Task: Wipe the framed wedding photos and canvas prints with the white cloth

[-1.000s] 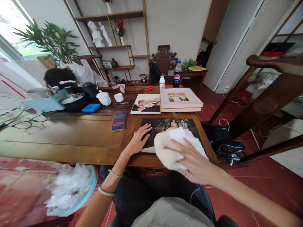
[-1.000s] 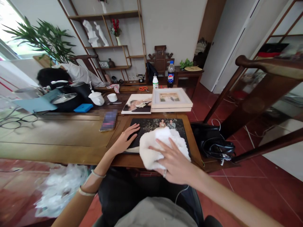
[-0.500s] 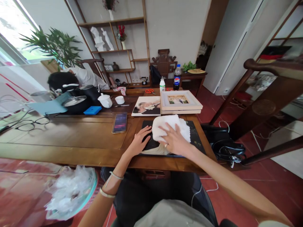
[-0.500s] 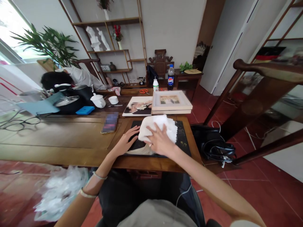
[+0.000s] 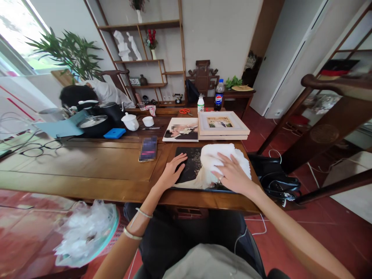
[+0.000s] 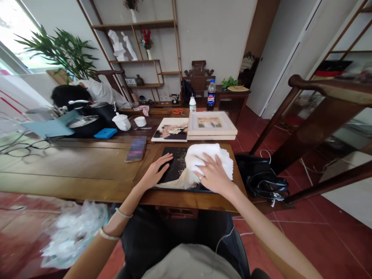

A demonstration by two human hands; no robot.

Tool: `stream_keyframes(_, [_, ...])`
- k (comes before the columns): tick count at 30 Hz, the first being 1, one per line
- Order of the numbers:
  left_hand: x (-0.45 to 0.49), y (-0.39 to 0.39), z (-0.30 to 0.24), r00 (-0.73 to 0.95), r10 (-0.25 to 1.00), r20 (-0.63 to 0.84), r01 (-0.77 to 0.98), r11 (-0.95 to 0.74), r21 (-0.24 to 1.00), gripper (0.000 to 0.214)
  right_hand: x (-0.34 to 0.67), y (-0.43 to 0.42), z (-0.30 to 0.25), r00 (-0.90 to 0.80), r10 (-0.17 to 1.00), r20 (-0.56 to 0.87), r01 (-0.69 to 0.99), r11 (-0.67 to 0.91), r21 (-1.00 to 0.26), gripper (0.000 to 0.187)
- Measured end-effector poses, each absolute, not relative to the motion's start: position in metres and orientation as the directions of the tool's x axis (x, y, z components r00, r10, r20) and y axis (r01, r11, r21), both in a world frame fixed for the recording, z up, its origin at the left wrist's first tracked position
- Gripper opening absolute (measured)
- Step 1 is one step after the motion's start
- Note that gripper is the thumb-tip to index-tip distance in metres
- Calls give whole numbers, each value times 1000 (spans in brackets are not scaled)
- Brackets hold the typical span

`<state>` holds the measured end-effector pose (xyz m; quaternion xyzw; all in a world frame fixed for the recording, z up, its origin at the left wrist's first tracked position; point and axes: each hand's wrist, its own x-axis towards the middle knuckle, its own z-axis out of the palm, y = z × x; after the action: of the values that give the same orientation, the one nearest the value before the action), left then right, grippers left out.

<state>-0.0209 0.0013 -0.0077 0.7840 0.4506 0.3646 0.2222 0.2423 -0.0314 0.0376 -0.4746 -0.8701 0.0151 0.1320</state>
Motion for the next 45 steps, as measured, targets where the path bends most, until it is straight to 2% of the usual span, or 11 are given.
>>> stream_keyframes(8, [-25,-2,-8,48,881,471,372,-453,810,42,166,10,37,-629,749,207,748,656,-98,34])
stream_keyframes(13, [-33,4,-13,-107,937,332,89,-324,942,48,154,-26,38,-792,575,203,572,816,-81,36])
stream_keyframes(19, [-41,4,-2,-92,993,79,-143,-92,985,47,189,-74,37,-889,410,201,381,909,-168,28])
stream_keyframes(24, [-47,-7,19,-22,959,-282,-344,258,903,51,212,-70,39,-794,543,274,500,839,-214,27])
stream_keyframes(28, [-49,-16,31,121,914,-386,-422,400,814,62,186,-55,40,-668,679,305,649,732,-209,30])
stream_keyframes(30, [-49,-21,34,154,914,-375,-446,403,799,59,164,-54,40,-670,680,299,657,730,-187,36])
stream_keyframes(33, [-54,-29,40,183,920,-346,-476,390,788,53,141,-64,40,-779,572,257,557,819,-134,54])
stream_keyframes(36, [-62,-38,45,161,923,-350,-520,381,765,51,138,-78,35,-837,497,230,492,867,-85,37])
stream_keyframes(38, [-65,-44,48,125,932,-340,-534,353,768,49,142,-83,30,-810,518,274,525,849,-51,24])
stream_keyframes(42, [-62,-53,58,46,958,-284,-493,269,827,49,149,-87,25,-727,513,456,571,821,-14,22])
stream_keyframes(45, [-52,-58,65,-14,978,-206,-500,172,849,49,160,-89,39,-658,522,543,561,821,-110,29])
